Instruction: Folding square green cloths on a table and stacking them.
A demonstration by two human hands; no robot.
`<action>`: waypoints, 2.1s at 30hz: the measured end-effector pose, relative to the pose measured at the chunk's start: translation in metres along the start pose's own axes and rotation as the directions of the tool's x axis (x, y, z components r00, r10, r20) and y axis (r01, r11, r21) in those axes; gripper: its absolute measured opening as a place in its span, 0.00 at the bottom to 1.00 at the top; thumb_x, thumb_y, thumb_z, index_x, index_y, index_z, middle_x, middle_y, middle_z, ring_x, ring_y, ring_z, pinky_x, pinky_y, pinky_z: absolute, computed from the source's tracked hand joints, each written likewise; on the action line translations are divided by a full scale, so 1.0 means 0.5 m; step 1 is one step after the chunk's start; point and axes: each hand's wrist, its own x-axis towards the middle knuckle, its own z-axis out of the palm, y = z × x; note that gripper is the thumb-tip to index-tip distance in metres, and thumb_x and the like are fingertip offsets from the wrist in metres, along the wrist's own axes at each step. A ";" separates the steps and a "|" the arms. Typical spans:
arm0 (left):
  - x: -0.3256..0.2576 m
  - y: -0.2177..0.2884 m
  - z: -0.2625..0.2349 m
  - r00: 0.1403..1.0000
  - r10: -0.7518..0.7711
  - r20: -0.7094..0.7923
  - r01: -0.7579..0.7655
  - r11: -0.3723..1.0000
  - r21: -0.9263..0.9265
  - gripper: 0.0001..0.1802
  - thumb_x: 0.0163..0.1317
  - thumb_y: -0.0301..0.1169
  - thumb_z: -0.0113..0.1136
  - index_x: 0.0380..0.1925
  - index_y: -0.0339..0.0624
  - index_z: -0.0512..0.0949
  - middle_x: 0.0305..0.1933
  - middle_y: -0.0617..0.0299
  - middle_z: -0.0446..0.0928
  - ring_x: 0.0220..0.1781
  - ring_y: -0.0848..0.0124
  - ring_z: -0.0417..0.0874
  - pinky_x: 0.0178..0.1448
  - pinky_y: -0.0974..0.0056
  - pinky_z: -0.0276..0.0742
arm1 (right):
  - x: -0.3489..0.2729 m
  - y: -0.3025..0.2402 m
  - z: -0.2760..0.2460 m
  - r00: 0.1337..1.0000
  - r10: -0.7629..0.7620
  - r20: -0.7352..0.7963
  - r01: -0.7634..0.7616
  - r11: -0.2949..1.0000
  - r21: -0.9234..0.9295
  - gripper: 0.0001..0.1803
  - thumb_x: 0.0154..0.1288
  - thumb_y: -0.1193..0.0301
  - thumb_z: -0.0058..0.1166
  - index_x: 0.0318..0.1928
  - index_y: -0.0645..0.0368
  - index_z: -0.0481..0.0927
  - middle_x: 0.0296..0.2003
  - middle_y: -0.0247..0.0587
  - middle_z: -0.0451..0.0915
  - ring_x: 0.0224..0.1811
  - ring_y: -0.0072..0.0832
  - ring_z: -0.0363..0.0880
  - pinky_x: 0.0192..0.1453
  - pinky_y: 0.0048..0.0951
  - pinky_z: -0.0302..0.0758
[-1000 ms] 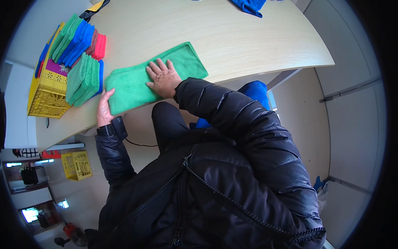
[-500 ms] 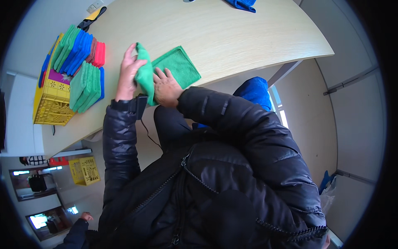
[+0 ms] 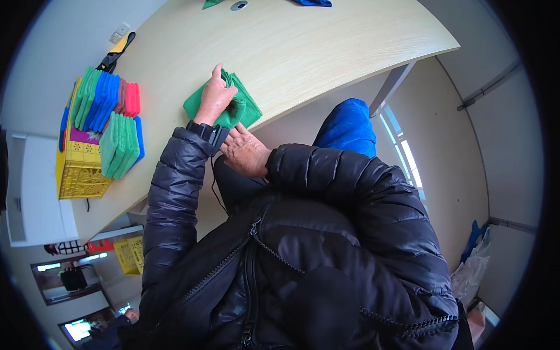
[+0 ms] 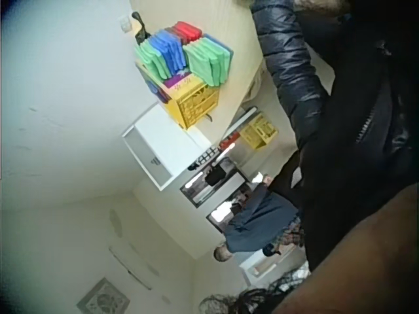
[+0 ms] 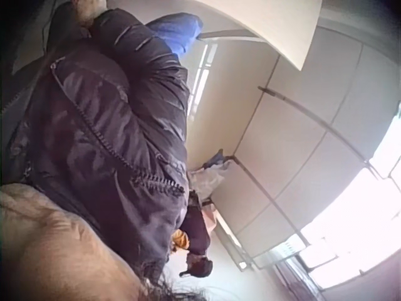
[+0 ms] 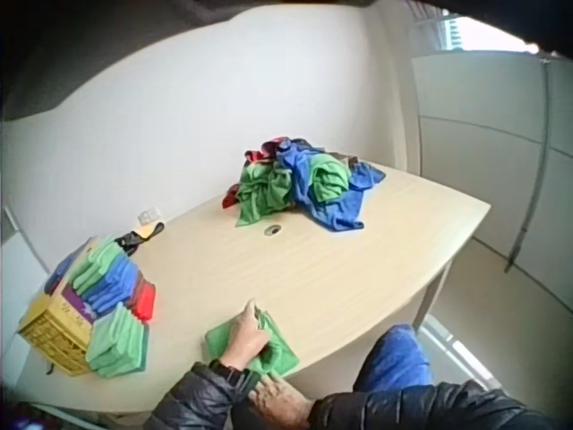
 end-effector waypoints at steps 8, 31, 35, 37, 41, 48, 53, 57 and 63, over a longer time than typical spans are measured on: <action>-0.044 -0.050 -0.087 0.958 -0.008 0.286 0.179 0.795 -0.580 0.37 0.62 0.32 0.64 0.71 0.40 0.62 0.37 0.52 0.82 0.35 0.57 0.85 0.45 0.54 0.81 | -0.008 0.000 -0.005 0.988 -0.026 -0.155 0.026 1.000 -0.003 0.36 0.58 0.57 0.65 0.64 0.61 0.71 0.58 0.44 0.73 0.66 0.41 0.67 0.74 0.45 0.58; -0.305 -0.120 -0.066 0.934 0.323 -0.156 -0.290 0.936 0.199 0.33 0.56 0.18 0.59 0.65 0.40 0.70 0.69 0.49 0.71 0.73 0.51 0.69 0.73 0.53 0.70 | -0.065 0.080 -0.040 0.993 0.018 -0.118 -0.022 0.999 -0.032 0.42 0.56 0.62 0.67 0.70 0.61 0.67 0.67 0.47 0.69 0.75 0.44 0.59 0.81 0.48 0.50; -0.316 -0.120 -0.071 0.927 0.347 -0.139 -0.326 0.932 0.157 0.34 0.55 0.15 0.60 0.66 0.43 0.71 0.70 0.52 0.70 0.73 0.52 0.68 0.73 0.54 0.70 | -0.072 0.095 -0.051 0.990 0.025 -0.137 -0.030 0.999 -0.035 0.36 0.58 0.64 0.65 0.66 0.61 0.70 0.65 0.48 0.72 0.74 0.45 0.62 0.79 0.49 0.54; -0.320 -0.118 -0.071 0.935 0.331 -0.125 -0.309 0.937 0.165 0.35 0.55 0.14 0.60 0.65 0.44 0.71 0.71 0.53 0.69 0.74 0.53 0.68 0.73 0.54 0.69 | -0.074 0.106 -0.056 0.989 0.019 -0.150 -0.024 0.999 -0.030 0.34 0.59 0.65 0.65 0.65 0.62 0.72 0.63 0.49 0.73 0.73 0.45 0.63 0.78 0.50 0.56; -0.313 -0.108 -0.073 0.936 0.342 -0.085 -0.319 0.925 0.204 0.34 0.55 0.15 0.60 0.65 0.44 0.72 0.71 0.52 0.69 0.74 0.53 0.67 0.74 0.54 0.69 | -0.069 0.137 -0.079 0.963 0.098 -0.253 -0.052 0.982 0.182 0.23 0.63 0.67 0.60 0.57 0.61 0.76 0.58 0.51 0.76 0.68 0.45 0.70 0.73 0.51 0.64; -0.310 -0.111 -0.065 0.926 0.362 -0.111 -0.324 0.908 0.265 0.30 0.57 0.16 0.56 0.63 0.39 0.73 0.69 0.49 0.70 0.74 0.51 0.67 0.73 0.53 0.70 | -0.013 0.112 -0.166 0.935 0.290 -0.205 -0.211 0.918 0.337 0.18 0.67 0.70 0.58 0.56 0.63 0.78 0.56 0.53 0.78 0.65 0.48 0.72 0.70 0.44 0.68; -0.311 -0.133 -0.044 0.928 0.349 -0.131 -0.305 0.913 0.272 0.27 0.59 0.16 0.53 0.62 0.37 0.73 0.68 0.48 0.71 0.73 0.49 0.67 0.72 0.51 0.70 | 0.105 0.065 -0.067 0.955 0.069 -0.289 -0.028 0.989 0.144 0.27 0.74 0.59 0.50 0.66 0.62 0.70 0.65 0.55 0.72 0.71 0.50 0.66 0.75 0.46 0.61; -0.308 -0.111 -0.045 0.915 0.377 -0.144 -0.328 0.903 0.276 0.27 0.60 0.16 0.52 0.62 0.36 0.73 0.68 0.47 0.70 0.73 0.48 0.67 0.71 0.51 0.71 | 0.152 0.083 -0.011 0.963 0.165 -0.214 -0.162 0.986 0.030 0.34 0.77 0.50 0.42 0.72 0.60 0.64 0.72 0.55 0.64 0.77 0.49 0.58 0.79 0.49 0.53; -0.321 -0.095 -0.038 0.928 0.263 -0.264 -0.175 0.934 0.312 0.27 0.57 0.19 0.59 0.59 0.37 0.73 0.65 0.47 0.71 0.70 0.49 0.70 0.67 0.52 0.74 | 0.159 0.124 0.012 0.955 0.260 -0.140 -0.271 0.961 -0.060 0.38 0.77 0.44 0.37 0.74 0.59 0.62 0.75 0.51 0.58 0.80 0.47 0.51 0.82 0.49 0.45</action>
